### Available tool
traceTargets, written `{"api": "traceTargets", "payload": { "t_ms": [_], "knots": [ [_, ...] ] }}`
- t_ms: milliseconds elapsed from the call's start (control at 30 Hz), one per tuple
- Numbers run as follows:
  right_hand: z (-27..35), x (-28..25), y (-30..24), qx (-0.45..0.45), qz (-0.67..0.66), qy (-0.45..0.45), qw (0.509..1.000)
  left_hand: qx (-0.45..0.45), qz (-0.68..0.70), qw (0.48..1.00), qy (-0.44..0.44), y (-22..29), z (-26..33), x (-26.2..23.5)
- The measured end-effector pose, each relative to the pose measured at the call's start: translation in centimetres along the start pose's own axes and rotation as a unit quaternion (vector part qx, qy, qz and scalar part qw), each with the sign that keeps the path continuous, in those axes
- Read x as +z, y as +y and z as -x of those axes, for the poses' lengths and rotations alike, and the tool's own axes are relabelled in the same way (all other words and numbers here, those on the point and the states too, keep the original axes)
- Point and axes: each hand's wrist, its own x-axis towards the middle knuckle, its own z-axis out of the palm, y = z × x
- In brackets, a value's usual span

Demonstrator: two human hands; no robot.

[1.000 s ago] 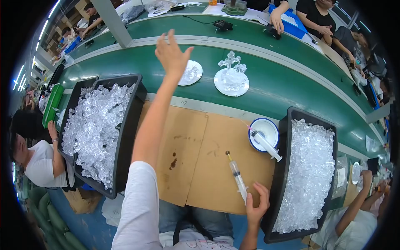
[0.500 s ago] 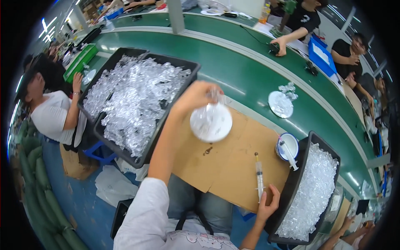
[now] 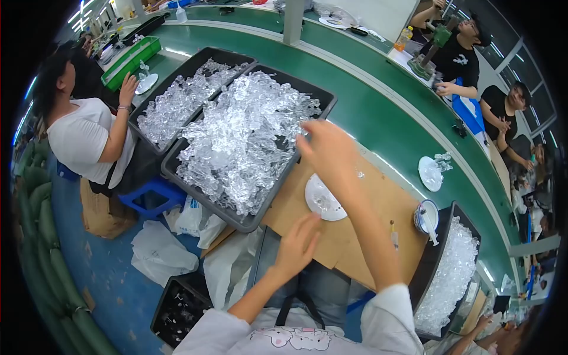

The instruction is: Assembling plastic decorative items by gluing clear components onto white circular bases using an adhesive syringe.

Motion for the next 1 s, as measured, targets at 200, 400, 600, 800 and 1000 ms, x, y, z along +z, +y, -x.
{"api": "traceTargets", "payload": {
  "t_ms": [200,400,600,800,1000],
  "knots": [
    [-6.8,11.8,4.2,0.006,0.174,-0.117,0.978,-0.014,0.010,0.997,-0.075,0.4,2.9,-2.2],
    [-2.3,2.3,2.5,0.047,-0.001,-0.036,0.998,-0.076,0.080,0.994,-0.025,-0.1,1.0,-4.1],
    [6.5,-7.7,2.5,0.222,-0.272,-0.128,0.928,-0.208,0.483,0.849,0.046,1.3,-4.7,-2.4],
    [11.7,-11.1,2.5,0.325,-0.268,-0.143,0.895,-0.207,0.514,0.830,-0.058,2.5,-6.1,0.8],
    [15.2,-7.3,4.2,0.341,-0.395,0.005,0.853,-0.249,0.504,0.824,-0.075,2.6,-4.5,3.4]
  ]
}}
